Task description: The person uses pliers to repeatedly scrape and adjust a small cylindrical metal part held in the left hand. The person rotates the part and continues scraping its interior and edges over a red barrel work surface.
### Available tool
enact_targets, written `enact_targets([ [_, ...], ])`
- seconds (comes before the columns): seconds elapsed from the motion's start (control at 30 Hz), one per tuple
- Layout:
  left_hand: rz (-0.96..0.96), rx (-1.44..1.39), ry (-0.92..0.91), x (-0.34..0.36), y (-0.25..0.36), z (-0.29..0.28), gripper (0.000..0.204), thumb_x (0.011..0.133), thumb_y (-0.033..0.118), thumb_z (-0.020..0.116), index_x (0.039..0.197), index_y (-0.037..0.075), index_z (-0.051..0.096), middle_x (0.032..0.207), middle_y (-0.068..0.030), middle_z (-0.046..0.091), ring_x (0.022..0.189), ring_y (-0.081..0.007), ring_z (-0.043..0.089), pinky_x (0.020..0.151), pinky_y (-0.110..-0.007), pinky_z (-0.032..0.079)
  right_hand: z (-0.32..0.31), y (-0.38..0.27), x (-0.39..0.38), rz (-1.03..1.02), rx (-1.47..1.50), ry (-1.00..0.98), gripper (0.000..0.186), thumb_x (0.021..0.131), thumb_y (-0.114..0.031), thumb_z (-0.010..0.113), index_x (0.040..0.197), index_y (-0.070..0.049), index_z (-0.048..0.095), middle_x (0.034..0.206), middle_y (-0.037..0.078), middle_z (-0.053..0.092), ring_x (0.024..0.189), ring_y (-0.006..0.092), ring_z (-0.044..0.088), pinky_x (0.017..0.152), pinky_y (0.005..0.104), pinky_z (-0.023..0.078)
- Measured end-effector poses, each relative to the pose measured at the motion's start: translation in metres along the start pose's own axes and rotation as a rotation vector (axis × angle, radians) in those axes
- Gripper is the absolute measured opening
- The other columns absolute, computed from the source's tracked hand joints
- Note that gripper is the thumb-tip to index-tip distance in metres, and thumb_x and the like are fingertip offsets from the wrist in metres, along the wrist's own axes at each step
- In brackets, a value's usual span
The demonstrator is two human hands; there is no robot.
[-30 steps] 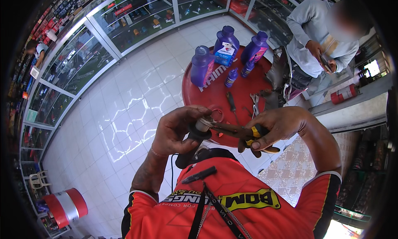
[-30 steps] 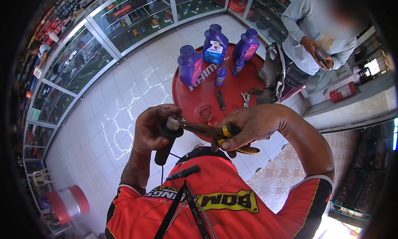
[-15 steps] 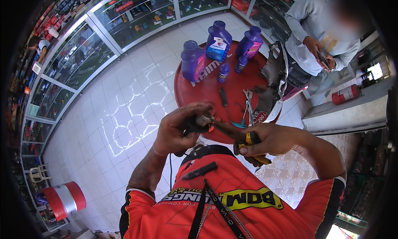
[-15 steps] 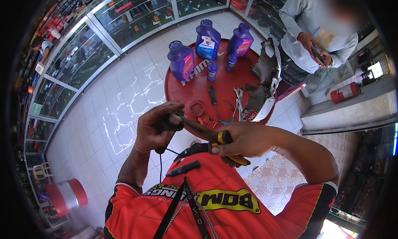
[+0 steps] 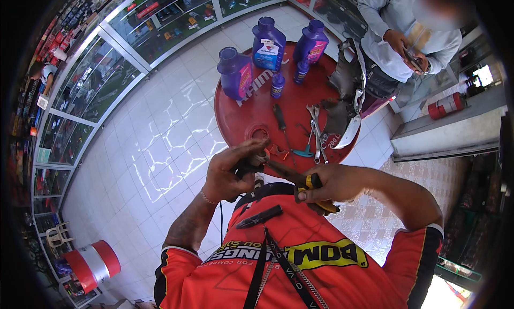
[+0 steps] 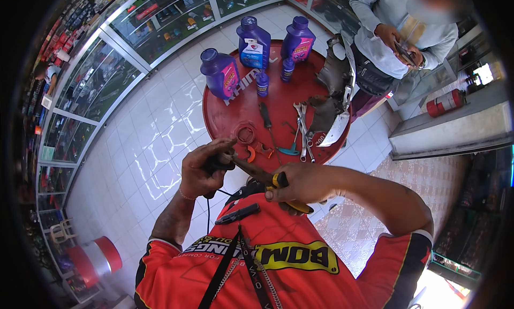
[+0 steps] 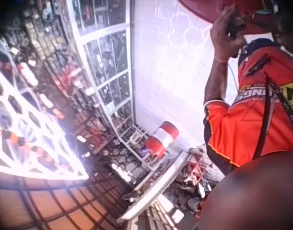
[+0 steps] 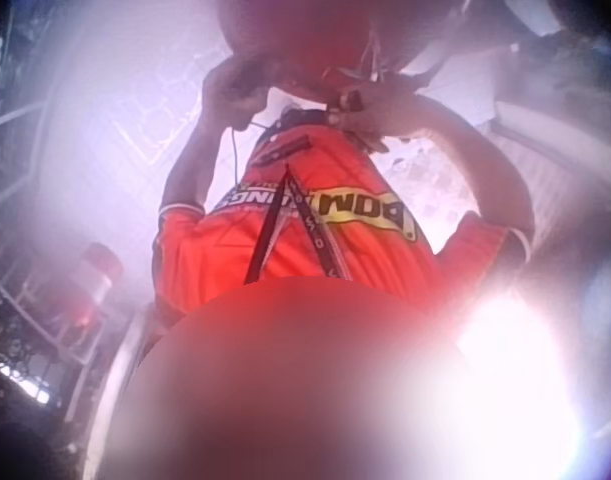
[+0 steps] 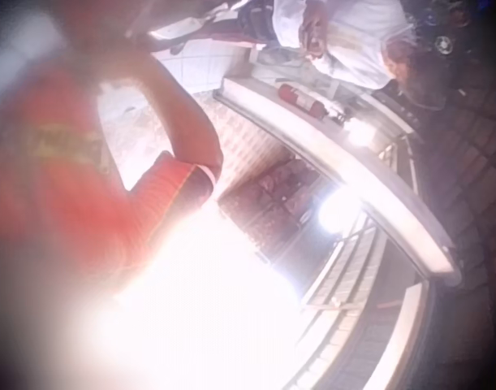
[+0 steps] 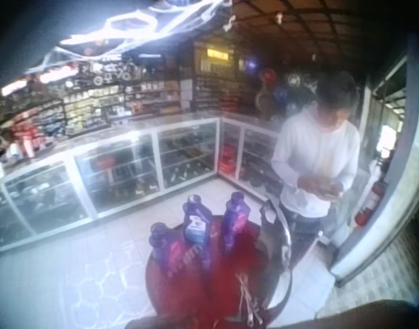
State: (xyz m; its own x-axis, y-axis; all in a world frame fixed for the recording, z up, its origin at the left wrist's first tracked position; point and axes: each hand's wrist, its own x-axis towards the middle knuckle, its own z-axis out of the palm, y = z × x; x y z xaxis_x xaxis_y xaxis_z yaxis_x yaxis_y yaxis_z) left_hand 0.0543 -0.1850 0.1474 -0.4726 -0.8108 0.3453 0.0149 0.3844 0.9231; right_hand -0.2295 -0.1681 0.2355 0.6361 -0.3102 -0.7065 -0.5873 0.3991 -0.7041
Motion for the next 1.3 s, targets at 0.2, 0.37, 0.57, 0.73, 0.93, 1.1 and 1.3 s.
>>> enact_targets([
  [0.2,0.060,0.079,0.004,-0.002,-0.010,-0.001,0.064,0.066,-0.008,0.055,0.129,-0.006,0.065,0.124,-0.0219,0.069,0.109,-0.0260,0.072,0.093,-0.036,0.059,-0.002,0.004,0.006,0.081,0.058,-0.049,0.035,0.103,-0.041,0.063,0.107,-0.006,0.060,0.078,0.004,0.068,0.066,0.0121,0.065,0.056,0.0290,0.048],
  [0.37,0.033,0.100,0.015,-0.006,-0.010,-0.002,0.062,0.065,-0.009,0.055,0.126,-0.006,0.065,0.115,-0.0219,0.071,0.116,-0.0313,0.070,0.098,-0.040,0.057,0.006,0.002,0.012,0.005,0.033,0.002,0.035,0.104,-0.039,0.063,0.104,-0.004,0.060,0.077,0.004,0.067,0.066,0.0134,0.068,0.058,0.0297,0.052],
  [0.57,0.021,0.101,0.029,-0.010,-0.010,-0.003,0.062,0.064,-0.009,0.055,0.124,-0.006,0.066,0.117,-0.0237,0.071,0.120,-0.0339,0.068,0.100,-0.042,0.055,0.009,0.006,0.019,-0.031,0.163,-0.072,0.034,0.104,-0.037,0.063,0.105,-0.003,0.060,0.077,0.004,0.067,0.067,0.0142,0.068,0.059,0.0303,0.054],
  [0.73,-0.041,0.065,0.077,-0.015,-0.014,0.000,0.062,0.064,-0.004,0.058,0.124,0.003,0.070,0.129,-0.0181,0.070,0.116,-0.0275,0.071,0.097,-0.035,0.057,0.018,0.010,0.027,-0.036,-0.083,0.057,0.035,0.105,-0.040,0.061,0.104,-0.005,0.058,0.071,0.004,0.067,0.063,0.0137,0.066,0.055,0.0298,0.049],
  [0.93,-0.031,0.094,0.101,-0.020,-0.013,0.004,0.061,0.065,-0.004,0.058,0.125,0.003,0.069,0.133,-0.0169,0.068,0.114,-0.0263,0.072,0.095,-0.033,0.057,0.017,0.016,0.026,-0.016,0.222,-0.055,0.036,0.104,-0.039,0.062,0.102,-0.003,0.059,0.072,0.003,0.068,0.062,0.0141,0.066,0.056,0.0305,0.051],
  [1.1,-0.002,0.069,0.152,-0.016,-0.012,0.008,0.060,0.065,-0.004,0.060,0.124,0.003,0.069,0.134,-0.0162,0.068,0.113,-0.0247,0.072,0.095,-0.033,0.057,0.022,0.019,0.022,-0.116,0.131,0.002,0.038,0.103,-0.041,0.063,0.100,-0.004,0.058,0.072,0.004,0.067,0.059,0.0144,0.065,0.054,0.0298,0.049],
  [1.3,0.056,0.152,0.087,-0.023,-0.011,0.016,0.059,0.067,-0.004,0.061,0.125,0.002,0.069,0.134,-0.0167,0.068,0.102,-0.0213,0.074,0.089,-0.030,0.059,0.026,0.021,0.014,0.020,0.196,-0.025,0.036,0.104,-0.040,0.062,0.109,-0.004,0.059,0.074,0.004,0.066,0.067,0.0142,0.067,0.056,0.0288,0.050],
])
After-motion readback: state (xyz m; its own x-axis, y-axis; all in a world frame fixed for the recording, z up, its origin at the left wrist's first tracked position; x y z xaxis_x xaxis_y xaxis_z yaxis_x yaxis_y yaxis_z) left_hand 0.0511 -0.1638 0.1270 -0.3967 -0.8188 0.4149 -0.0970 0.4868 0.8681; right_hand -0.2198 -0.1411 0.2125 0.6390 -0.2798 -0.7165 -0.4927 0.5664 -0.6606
